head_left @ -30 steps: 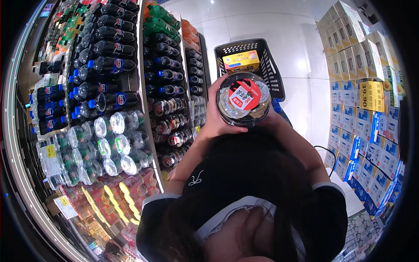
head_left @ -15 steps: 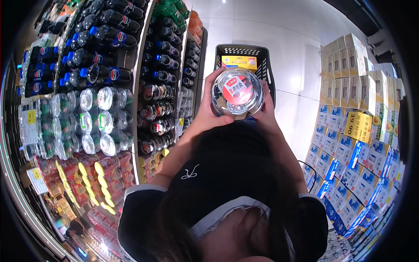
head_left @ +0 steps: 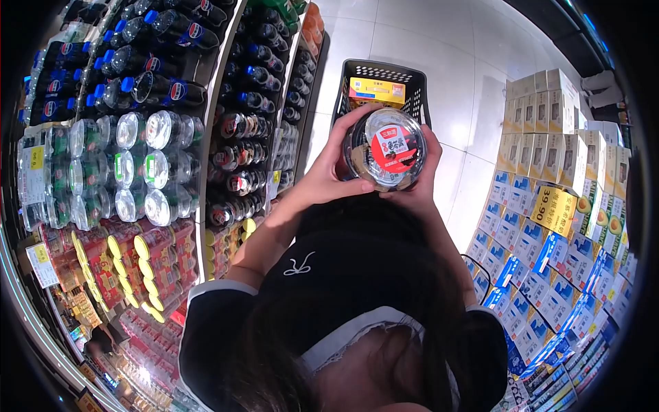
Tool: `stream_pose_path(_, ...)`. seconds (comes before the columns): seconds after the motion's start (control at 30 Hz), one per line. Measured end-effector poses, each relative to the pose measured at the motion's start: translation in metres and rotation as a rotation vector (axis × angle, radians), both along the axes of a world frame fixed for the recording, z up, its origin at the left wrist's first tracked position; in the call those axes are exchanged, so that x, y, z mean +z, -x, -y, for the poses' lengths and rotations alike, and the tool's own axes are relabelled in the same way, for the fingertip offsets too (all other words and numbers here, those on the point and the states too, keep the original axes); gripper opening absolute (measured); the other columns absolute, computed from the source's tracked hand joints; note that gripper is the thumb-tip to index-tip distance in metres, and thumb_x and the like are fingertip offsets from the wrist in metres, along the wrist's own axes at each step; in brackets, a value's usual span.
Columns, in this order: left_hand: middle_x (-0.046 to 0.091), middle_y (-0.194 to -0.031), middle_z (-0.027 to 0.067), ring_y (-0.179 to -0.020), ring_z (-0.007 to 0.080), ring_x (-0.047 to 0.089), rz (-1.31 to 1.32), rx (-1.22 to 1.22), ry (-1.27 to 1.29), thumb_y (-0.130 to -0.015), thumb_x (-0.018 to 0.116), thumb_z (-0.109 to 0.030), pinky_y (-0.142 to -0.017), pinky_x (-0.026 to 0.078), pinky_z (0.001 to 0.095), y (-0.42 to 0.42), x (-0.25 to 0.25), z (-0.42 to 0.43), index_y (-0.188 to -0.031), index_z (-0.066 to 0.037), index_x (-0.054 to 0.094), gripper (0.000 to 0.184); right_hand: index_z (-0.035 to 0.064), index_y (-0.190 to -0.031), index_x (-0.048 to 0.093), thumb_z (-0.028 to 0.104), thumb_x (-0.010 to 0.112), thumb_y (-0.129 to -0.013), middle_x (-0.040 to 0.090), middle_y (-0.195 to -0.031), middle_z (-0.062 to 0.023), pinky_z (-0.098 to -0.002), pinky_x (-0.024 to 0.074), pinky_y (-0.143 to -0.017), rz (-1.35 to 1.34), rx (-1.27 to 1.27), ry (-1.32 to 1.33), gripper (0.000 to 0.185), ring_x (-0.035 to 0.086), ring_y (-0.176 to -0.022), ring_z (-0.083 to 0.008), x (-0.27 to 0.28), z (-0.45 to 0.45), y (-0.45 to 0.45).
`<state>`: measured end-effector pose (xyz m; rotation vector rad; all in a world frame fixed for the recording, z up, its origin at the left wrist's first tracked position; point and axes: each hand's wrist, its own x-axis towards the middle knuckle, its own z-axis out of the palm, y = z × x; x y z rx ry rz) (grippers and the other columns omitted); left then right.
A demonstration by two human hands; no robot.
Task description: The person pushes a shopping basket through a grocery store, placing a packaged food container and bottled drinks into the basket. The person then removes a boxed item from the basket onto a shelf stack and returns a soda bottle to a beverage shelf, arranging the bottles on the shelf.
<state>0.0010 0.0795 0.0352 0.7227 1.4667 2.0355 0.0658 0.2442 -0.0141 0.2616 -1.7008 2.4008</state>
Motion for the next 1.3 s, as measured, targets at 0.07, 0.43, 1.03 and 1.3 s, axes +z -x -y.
stream_pose_path(0.07,0.023,-0.139,0.0146,-0.129,0.0231,0.025,0.124,0.158,-0.017,-0.065,0.077,-0.016,-0.106,0.022,0.0359,-0.014,0.01,-0.007,-0.139,-0.006,0.012,0.099,0.0055,-0.136,0.005,0.013,0.085,-0.055,0.025,-0.134,-0.0151,-0.0383,0.0318,-0.102,-0.006,-0.041,0.016,0.114,0.033,-0.124,-0.0245,0.002,0.004,-0.001)
stream_pose_path(0.43,0.024,-0.134,0.0171,-0.127,0.0262,0.028,-0.111,0.18,0.041,-0.049,0.088,-0.029,-0.105,0.024,0.0392,-0.024,-0.023,-0.008,-0.136,-0.006,0.002,0.124,-0.0007,-0.134,0.0,0.037,0.082,-0.056,0.028,-0.13,-0.0196,-0.041,0.0335,-0.1,-0.231,-0.208,-0.46,0.119,0.038,-0.119,-0.0295,-0.003,0.007,-0.007)
stream_pose_path(1.03,0.031,-0.132,0.0194,-0.123,0.0284,0.035,-0.012,0.165,-0.185,-0.045,0.089,-0.034,-0.103,0.028,0.0406,-0.025,-0.013,-0.022,-0.136,-0.004,0.007,0.126,0.0095,-0.131,0.016,0.015,0.056,-0.086,0.032,-0.129,-0.0233,-0.0418,0.0445,-0.092,-0.378,-0.348,-0.12,0.061,0.044,-0.115,-0.0323,0.006,0.024,0.0)
stream_pose_path(1.3,0.031,-0.131,0.0188,-0.123,0.0285,0.035,-0.13,0.163,-0.18,-0.043,0.088,-0.04,-0.103,0.028,0.0405,-0.022,-0.013,-0.027,-0.135,-0.004,0.008,0.128,0.0083,-0.131,0.014,0.03,0.061,-0.08,0.033,-0.129,-0.0198,-0.0396,0.0424,-0.094,0.059,-0.314,0.081,0.073,0.045,-0.114,-0.0259,-0.012,0.023,-0.016)
